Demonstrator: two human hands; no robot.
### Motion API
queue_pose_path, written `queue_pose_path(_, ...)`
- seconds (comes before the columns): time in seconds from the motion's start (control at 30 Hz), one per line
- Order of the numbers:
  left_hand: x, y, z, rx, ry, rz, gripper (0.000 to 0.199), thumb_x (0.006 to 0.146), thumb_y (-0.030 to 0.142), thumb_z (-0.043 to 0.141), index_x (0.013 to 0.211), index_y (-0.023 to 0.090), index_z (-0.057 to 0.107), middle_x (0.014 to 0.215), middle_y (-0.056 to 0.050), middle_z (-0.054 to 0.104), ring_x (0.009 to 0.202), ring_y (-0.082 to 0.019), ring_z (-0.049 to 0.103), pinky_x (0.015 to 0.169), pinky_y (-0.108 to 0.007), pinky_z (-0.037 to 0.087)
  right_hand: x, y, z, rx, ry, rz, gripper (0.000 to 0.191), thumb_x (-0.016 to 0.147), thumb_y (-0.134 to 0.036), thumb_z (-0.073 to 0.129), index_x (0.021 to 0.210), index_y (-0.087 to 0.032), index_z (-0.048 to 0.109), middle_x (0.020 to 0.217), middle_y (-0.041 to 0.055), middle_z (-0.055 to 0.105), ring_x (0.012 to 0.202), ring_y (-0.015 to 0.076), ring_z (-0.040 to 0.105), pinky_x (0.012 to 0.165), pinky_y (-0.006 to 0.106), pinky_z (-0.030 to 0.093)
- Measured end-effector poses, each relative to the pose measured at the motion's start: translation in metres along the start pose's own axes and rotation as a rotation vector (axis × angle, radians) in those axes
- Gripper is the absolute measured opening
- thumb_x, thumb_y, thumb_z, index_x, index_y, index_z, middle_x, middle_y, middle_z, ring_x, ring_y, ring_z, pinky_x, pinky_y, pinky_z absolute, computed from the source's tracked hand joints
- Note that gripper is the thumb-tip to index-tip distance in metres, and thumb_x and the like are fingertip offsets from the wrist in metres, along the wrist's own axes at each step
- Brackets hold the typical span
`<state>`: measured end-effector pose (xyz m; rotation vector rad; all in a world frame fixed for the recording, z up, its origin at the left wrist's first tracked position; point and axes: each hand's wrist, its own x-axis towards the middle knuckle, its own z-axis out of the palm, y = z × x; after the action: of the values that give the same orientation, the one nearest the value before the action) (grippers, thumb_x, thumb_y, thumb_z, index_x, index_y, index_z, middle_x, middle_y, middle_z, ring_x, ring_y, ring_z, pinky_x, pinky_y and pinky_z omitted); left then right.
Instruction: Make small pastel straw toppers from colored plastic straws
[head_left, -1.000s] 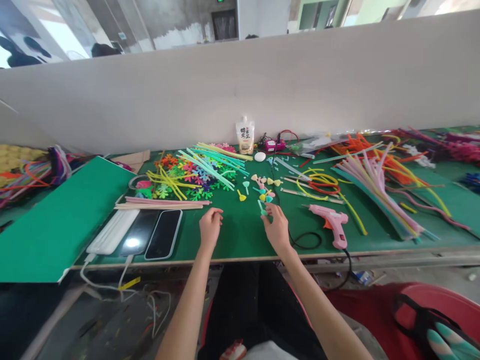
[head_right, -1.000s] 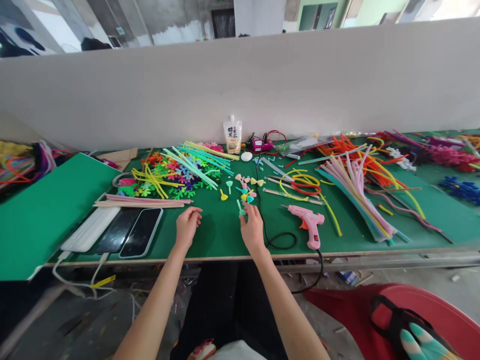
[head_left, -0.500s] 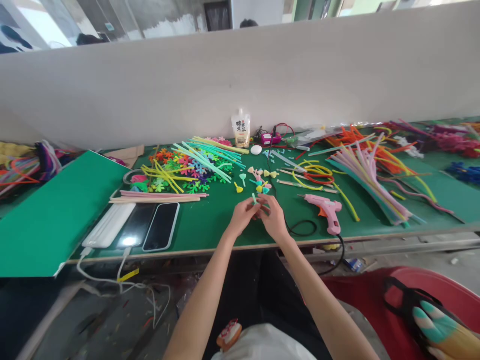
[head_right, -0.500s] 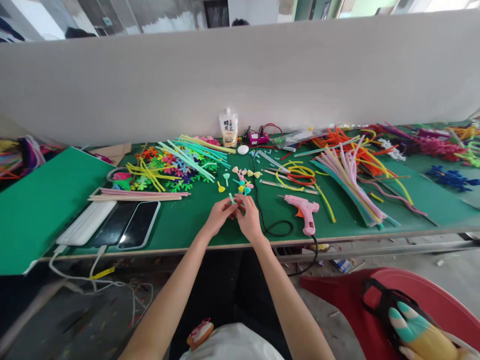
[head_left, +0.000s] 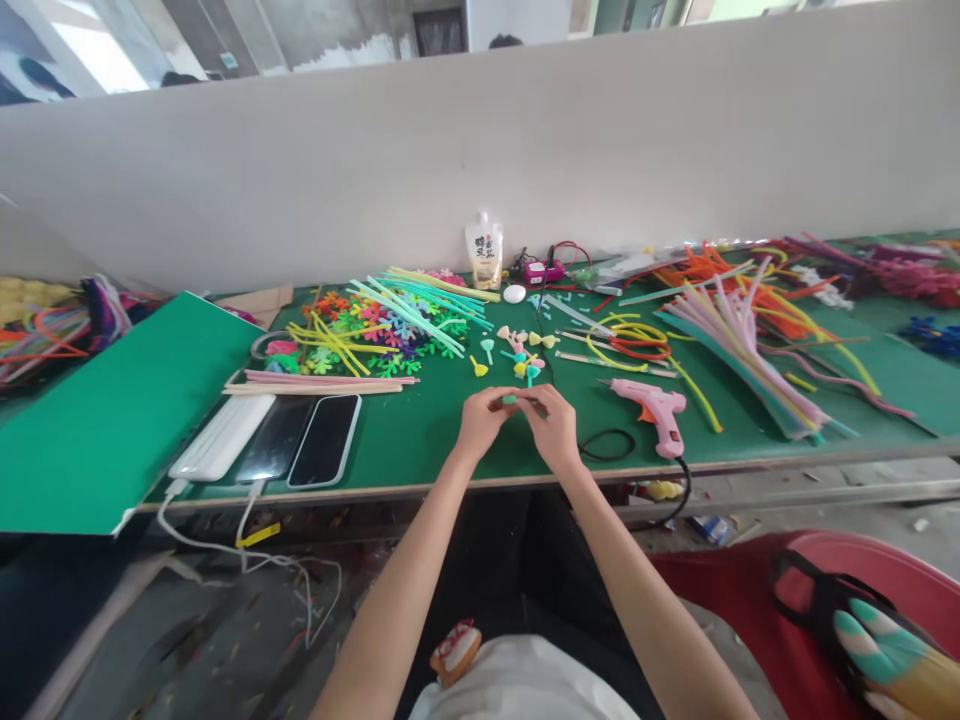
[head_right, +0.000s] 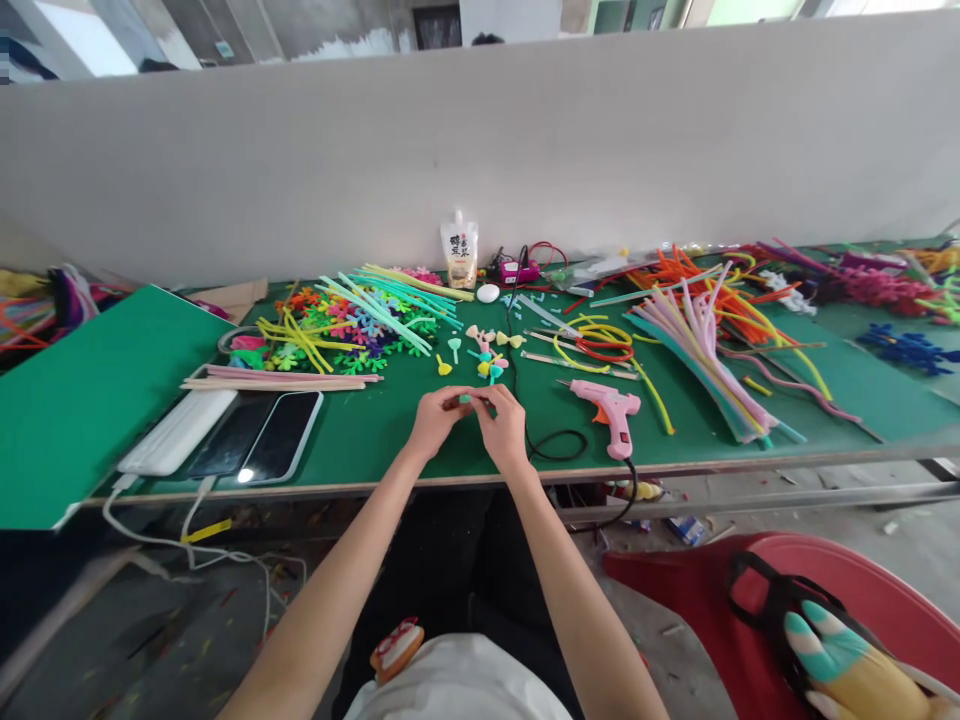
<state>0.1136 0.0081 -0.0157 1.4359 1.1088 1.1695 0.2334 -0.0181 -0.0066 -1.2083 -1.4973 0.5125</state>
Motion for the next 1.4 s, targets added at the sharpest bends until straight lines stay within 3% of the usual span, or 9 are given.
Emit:
queue_pose_path(0.23,0.000,0.001,0.001,-0.034,0.005,-0.042,0.026,0.070,0.015,0.060,0.095,0.013,0.067,0.085,-0.006,0.071,0.076,-0.016,0.064,0.072,-0.028,0.050,0.001,0.004,0.002,0.108,0.113,0.195,0.011,0.071,-0.024,0.056,0.076,-0.017,0.062,0.076,0.0047,0.063,0.070,0.0164,0.059,0.065,0.029,0.048)
queue_pose_path(0.43,-0.002,0.005,0.003,-0.035,0.013,-0.063,0.023,0.070,0.023,0.063,0.091,0.012,0.067,0.070,-0.004,0.070,0.065,-0.016,0.064,0.064,-0.026,0.052,0.005,0.006,0.005,0.586,0.240,0.472,0.025,0.060,-0.025,0.066,0.083,-0.018,0.057,0.072,0.0009,0.065,0.066,0.0148,0.061,0.070,0.033,0.050)
queue_pose_path(0.57,-0.003,0.005,0.004,-0.031,0.021,-0.055,0.019,0.071,0.024,0.063,0.085,0.012,0.068,0.069,-0.004,0.070,0.062,-0.015,0.064,0.059,-0.024,0.051,0.012,0.005,0.005,0.798,0.243,0.612,0.031,0.052,-0.023,0.072,0.078,-0.019,0.055,0.068,0.0002,0.065,0.067,0.0153,0.063,0.071,0.033,0.052)
queue_pose_path(0.77,-0.003,0.004,0.004,-0.009,0.043,-0.020,0.018,0.073,0.023,0.060,0.086,0.013,0.069,0.076,-0.005,0.071,0.064,-0.016,0.064,0.063,-0.026,0.051,0.020,0.002,0.004,0.710,0.234,0.633,0.025,0.050,-0.022,0.074,0.066,-0.017,0.057,0.062,-0.0001,0.065,0.059,0.0126,0.060,0.065,0.029,0.051)
queue_pose_path(1.1,-0.002,0.004,0.001,0.081,0.058,0.008,0.023,0.078,0.025,0.056,0.092,0.014,0.070,0.074,-0.005,0.069,0.061,-0.014,0.060,0.062,-0.025,0.050,0.012,0.007,0.001,0.296,0.098,0.491,0.010,0.062,-0.026,0.063,0.064,-0.016,0.060,0.054,-0.0009,0.059,0.051,0.0136,0.056,0.054,0.028,0.049)
queue_pose_path(1.4,-0.001,0.003,0.002,0.035,0.024,0.013,0.021,0.075,0.031,0.059,0.083,0.014,0.070,0.076,-0.005,0.069,0.061,-0.014,0.060,0.061,-0.025,0.051,0.014,0.008,0.002,0.533,0.169,0.604,0.021,0.056,-0.029,0.070,0.068,-0.015,0.061,0.055,-0.0015,0.061,0.052,0.0126,0.058,0.061,0.031,0.052)
